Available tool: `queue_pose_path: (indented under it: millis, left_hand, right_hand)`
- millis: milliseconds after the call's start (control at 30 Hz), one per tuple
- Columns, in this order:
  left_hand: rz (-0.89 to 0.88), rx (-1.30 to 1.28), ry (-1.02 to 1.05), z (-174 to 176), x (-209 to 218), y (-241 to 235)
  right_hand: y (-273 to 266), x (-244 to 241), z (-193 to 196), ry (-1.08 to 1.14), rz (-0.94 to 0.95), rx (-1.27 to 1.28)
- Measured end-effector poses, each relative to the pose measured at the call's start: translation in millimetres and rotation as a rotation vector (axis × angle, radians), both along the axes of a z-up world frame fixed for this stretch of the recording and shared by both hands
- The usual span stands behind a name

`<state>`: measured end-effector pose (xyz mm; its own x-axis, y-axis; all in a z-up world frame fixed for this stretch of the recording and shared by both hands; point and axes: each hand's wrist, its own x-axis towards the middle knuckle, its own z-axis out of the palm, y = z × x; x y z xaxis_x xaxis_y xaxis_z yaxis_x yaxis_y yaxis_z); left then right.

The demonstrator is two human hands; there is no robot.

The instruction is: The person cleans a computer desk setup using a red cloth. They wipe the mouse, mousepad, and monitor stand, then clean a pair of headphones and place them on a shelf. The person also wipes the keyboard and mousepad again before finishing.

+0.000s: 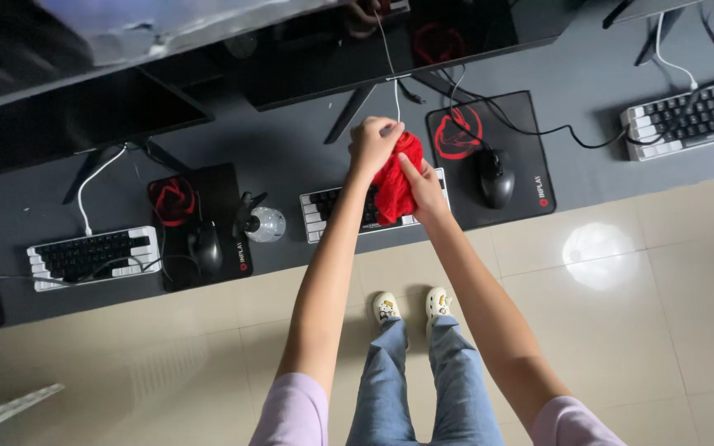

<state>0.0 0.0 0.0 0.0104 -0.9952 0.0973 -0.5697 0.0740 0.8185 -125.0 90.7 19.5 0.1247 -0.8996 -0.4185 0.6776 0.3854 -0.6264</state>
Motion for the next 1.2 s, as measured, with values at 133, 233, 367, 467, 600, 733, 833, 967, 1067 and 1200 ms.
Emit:
queue_pose_path:
  millis: [133, 233, 367, 467, 600, 733, 833, 967, 1067, 1200]
  left_hand:
    - [0.042, 0.092, -0.004, 16.3, -13.7, -21.7]
    - [-0.045, -0.043, 0.07, -9.4, -25.1, -42.6]
    - [0.009, 0.218, 0.593, -2.0, -27.3, -44.5]
    - [0.021, 0.272, 0.865, -70.9, -10.6, -65.3]
    - [0.067, 0.428, 1.091, -26.0, 8.0, -42.3]
    - [-0.156, 0.117, 0.619, 20.9, 16.5, -16.3]
    - [-0.155, -0.028, 0.526, 48.8, 16.4, -9.4]
    - [-0.003, -0.265, 0.13, 45.4, 15.1, -17.3]
    - [0.029, -0.321, 0.113, 40.1, 13.0, -25.9]
    - [0.031, -0.195, 0.281, 33.4, 13.7, -34.4]
  right_hand:
    - [0.1, -1.2, 3.2, 0.123, 0.002, -0.129]
    - [-5.0, 6.2, 17.1, 0.322, -0.016, -0.267]
    - [-13.0, 15.5, 6.7, 0.7, -0.036, -0.403]
    - [-24.4, 12.3, -4.6, 0.929, 0.001, -0.453]
    - [-26.5, 1.7, -1.4, 0.987, 0.015, -0.503]
    - [-38.5, 1.1, 18.0, 0.911, -0.055, -0.551]
    - [-43.5, 7.7, 33.4, 0.903, -0.086, -0.571]
    - [-46.3, 19.3, 29.8, 1.02, -0.041, -0.554]
    - [-50.8, 26.8, 10.6, 1.058, -0.002, -0.555]
    - [-55.8, 33.3, -26.0, 1.076, 0.086, -0.61]
